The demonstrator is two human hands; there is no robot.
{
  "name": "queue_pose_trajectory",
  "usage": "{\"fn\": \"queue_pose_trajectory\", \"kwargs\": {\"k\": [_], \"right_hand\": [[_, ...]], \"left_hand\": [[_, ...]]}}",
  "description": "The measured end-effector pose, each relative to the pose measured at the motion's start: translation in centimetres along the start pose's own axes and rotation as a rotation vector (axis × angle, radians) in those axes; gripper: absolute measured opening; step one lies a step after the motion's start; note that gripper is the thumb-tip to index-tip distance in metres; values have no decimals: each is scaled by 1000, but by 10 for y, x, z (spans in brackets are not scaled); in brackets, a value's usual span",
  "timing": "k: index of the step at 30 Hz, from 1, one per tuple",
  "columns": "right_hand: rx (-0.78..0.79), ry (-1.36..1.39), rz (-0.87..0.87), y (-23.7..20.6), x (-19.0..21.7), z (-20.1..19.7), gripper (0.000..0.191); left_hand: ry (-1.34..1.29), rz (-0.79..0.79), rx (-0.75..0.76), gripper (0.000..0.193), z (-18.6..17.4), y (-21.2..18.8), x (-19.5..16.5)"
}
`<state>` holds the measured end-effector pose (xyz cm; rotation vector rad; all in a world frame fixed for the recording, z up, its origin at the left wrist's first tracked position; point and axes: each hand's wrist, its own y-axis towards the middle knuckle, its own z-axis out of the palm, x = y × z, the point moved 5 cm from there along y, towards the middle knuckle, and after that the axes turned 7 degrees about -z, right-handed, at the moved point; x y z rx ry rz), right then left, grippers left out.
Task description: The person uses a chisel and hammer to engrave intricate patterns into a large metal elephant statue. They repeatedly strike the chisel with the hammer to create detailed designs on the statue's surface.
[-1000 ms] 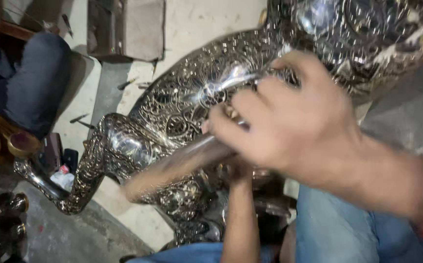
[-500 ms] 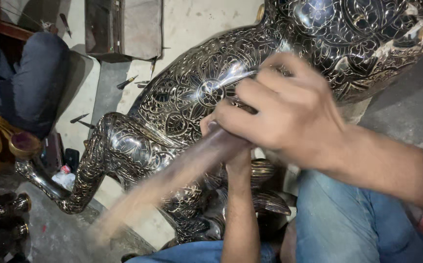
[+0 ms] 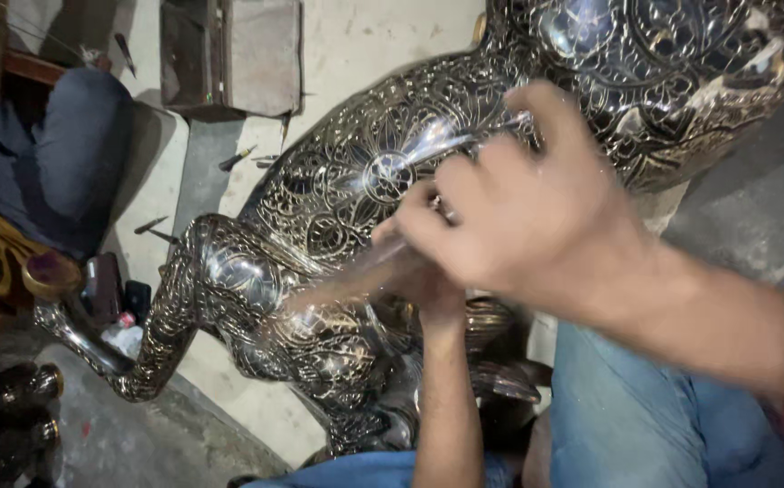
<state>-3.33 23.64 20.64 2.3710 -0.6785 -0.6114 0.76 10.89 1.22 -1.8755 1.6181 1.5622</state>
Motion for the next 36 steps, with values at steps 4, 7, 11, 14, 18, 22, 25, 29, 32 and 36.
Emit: {"fn": "queue_pose_trajectory", "kwargs": {"k": [4,7,11,14,18,22,25,29,32,36], "right_hand": [[14,192,111,0,-5,1,12],[-44,212,76,-3,-3,-1,18],[-18,214,56,-6,-3,4,18],[-4,110,44,-5,-3,6,21],[64,256,60,-1,-4,7,15],[4,124,52,1,-7,-5,18],[24,212,60,0,-9,-1,17],[45,312,112,-6,-7,4,11],[12,197,71,-9,-4,0,17],[-52,501,148,-11,-9,-1,17]], "left_hand": [[-71,-31,5,33,1,-1,2],[-141,-65,7,33,0,-2,2],[-221,-102,19,33,1,-2,2],[-253,-114,24,33,1,-2,2],[-338,-146,16,33,1,-1,4],[-417,-183,28,34,3,-1,8],[-551,-234,39,35,4,-3,14],[-800,-334,67,35,9,-9,22],[-1096,-414,94,36,16,-7,29],[-1552,-489,163,37,23,-6,35]]}}
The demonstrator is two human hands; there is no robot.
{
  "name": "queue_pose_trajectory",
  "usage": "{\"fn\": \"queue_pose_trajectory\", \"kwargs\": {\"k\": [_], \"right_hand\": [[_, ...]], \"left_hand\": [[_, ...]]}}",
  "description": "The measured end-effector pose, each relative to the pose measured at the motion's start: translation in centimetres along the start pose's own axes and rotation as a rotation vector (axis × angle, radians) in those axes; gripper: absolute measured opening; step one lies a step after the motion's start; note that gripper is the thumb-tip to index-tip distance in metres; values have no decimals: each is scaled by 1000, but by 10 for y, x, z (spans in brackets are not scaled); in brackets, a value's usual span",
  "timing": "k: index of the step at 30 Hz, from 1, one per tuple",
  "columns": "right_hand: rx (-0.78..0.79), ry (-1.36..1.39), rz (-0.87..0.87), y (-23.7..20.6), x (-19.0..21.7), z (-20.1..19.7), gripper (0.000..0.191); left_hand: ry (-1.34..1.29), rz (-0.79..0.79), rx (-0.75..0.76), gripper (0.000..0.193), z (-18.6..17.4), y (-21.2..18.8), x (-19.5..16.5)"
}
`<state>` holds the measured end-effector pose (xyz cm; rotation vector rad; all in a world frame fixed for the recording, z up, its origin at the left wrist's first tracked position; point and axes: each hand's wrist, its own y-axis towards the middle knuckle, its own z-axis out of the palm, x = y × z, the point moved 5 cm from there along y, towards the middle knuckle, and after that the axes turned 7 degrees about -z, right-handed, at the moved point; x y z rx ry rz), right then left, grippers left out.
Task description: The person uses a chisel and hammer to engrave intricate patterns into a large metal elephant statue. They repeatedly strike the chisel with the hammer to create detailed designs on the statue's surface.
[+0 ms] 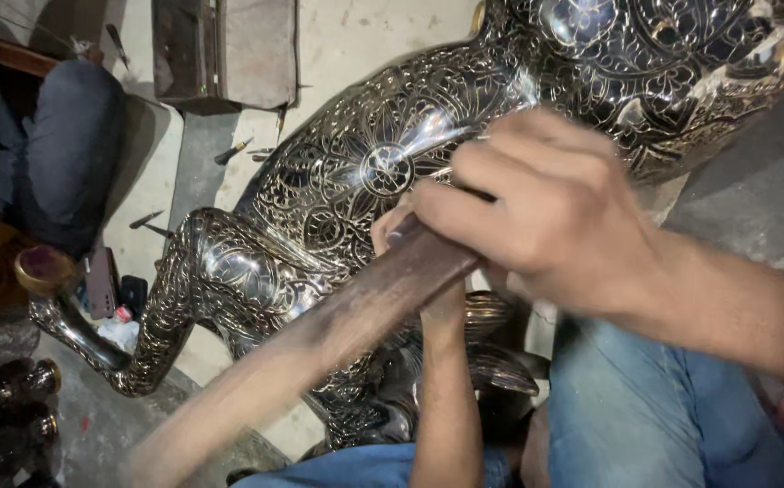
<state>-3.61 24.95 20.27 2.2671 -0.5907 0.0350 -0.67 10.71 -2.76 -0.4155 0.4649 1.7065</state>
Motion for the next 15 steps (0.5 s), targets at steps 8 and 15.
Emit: {"fn": "queue_pose_trajectory", "kwargs": {"k": [8,15], "right_hand": [[110,-312,-44,-6,3,2,21],[108,-484,-102,-8,6,3,19]], "left_hand": [[-451,-68,46,31,-18,-5,8],[665,290,45,25,6,-5,-14]]}}
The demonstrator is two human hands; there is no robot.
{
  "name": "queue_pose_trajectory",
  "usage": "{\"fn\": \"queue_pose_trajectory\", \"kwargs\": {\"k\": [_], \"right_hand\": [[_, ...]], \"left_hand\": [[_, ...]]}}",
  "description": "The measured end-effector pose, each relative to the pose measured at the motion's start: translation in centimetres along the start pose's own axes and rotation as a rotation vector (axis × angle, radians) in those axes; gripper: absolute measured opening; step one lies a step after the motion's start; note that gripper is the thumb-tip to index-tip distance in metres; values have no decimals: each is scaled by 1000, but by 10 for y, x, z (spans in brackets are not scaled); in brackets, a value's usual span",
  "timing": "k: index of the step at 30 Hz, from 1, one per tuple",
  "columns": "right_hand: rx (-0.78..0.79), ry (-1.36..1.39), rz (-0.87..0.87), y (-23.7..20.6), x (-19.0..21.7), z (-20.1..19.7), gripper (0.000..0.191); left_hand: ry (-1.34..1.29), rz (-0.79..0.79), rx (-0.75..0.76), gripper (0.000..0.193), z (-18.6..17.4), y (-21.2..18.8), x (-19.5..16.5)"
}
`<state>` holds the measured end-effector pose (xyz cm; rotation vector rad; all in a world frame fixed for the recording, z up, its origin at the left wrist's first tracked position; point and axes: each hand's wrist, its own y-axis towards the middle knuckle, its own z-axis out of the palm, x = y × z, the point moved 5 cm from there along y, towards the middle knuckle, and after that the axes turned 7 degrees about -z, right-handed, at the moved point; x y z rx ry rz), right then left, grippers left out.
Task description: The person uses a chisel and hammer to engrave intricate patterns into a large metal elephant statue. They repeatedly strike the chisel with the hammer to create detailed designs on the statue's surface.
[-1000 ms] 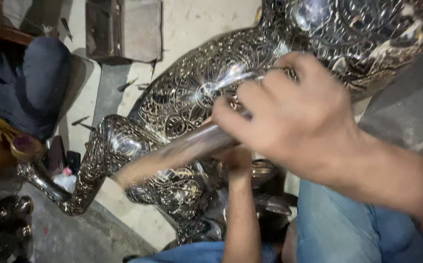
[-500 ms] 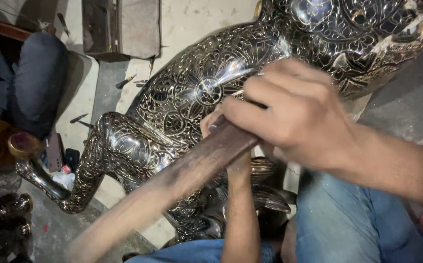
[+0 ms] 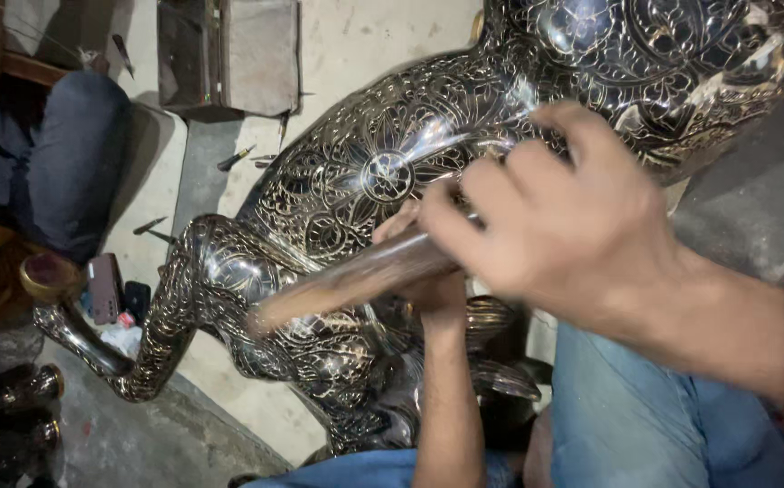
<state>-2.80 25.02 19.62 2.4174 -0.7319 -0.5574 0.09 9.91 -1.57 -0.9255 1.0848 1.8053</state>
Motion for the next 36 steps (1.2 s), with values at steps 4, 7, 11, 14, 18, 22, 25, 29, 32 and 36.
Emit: {"fn": "queue_pose_trajectory", "kwargs": {"k": [4,7,11,14,18,22,25,29,32,36], "right_hand": [[-7,355,96,-1,-3,2,25],[-30,197,60,-1,-1,-2,19],[-53,175,42,0,0,-1,18],[-41,402,104,0,-2,4,23],[-54,-51,-47,-3,4,3,9],[-62,371,89,-6,-5,11,8],[-49,77,-6,-5,-3,12,5],[-49,95,21,-5,-3,10,8],[-93,274,83,-6,-4,7,3],[-72,-69,-60,-1,2,5,15]], "left_hand": [[-299,-33,-187,25,-3,0,-1],[-671,-190,-123,18,5,10,10],[-135,-128,-29,21,13,14,-10],[1141,305,-1,27,32,2,-44],[969,255,-57,30,27,0,-46],[995,181,-14,32,18,0,-25],[463,76,-175,37,2,0,-15],[998,206,-48,39,15,0,-25],[1102,151,4,39,17,-1,-39],[1129,106,31,41,25,-3,-47]]}}
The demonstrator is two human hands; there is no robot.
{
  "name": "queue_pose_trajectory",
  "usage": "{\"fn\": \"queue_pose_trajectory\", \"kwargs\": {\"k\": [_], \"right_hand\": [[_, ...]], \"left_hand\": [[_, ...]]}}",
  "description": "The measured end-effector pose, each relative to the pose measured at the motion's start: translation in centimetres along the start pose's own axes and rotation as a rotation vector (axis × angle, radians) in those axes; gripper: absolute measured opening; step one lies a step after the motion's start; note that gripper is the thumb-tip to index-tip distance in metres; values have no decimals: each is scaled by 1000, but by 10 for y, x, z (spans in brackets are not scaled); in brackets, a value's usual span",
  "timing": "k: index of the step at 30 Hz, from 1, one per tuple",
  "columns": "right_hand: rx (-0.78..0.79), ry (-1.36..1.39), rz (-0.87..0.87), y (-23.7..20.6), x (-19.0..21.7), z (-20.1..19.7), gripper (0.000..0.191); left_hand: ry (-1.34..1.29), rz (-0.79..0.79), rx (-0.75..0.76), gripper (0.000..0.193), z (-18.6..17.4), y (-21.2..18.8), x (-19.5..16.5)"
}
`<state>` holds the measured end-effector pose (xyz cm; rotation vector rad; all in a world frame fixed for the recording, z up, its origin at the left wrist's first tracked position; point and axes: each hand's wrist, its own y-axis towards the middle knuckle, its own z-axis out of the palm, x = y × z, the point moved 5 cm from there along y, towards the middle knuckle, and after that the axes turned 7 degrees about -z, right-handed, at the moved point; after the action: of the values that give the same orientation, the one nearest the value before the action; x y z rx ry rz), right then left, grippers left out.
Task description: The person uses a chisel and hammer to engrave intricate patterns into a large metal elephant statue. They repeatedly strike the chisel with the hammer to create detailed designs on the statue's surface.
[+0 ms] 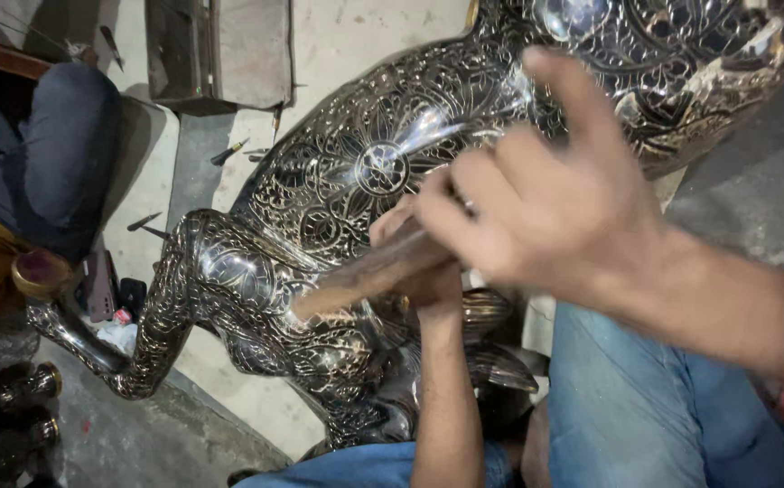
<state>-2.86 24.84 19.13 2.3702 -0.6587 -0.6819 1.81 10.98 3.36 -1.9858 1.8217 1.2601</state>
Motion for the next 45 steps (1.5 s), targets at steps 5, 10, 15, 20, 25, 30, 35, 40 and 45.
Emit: {"fn": "queue_pose_trajectory", "kwargs": {"k": [5,10,15,20,25,30,35,40,45], "right_hand": [[16,227,133,4,-6,-1,5],[34,278,169,3,-7,-2,3],[-6,296,152,-4,-2,0,3],[-17,316,186,-11,0,-1,8],[-10,249,118,-3,0,-3,4],[-14,235,90,2,0,-1,4],[1,290,108,-9,0,3,6],[24,292,126,-6,0,5,2],[42,93,75,-2,6,-3,15]], "left_hand": [[-323,-34,-138,50,1,2,-1],[-59,63,-66,34,3,-2,0],[-178,75,-132,36,7,-8,13],[-501,-104,-144,42,17,-14,32],[-987,-322,-138,44,25,-16,42],[-209,-75,-127,40,15,-9,15],[-533,-251,-80,35,8,-1,16],[183,-40,168,22,15,12,9],[186,-55,137,20,6,14,3]]}}
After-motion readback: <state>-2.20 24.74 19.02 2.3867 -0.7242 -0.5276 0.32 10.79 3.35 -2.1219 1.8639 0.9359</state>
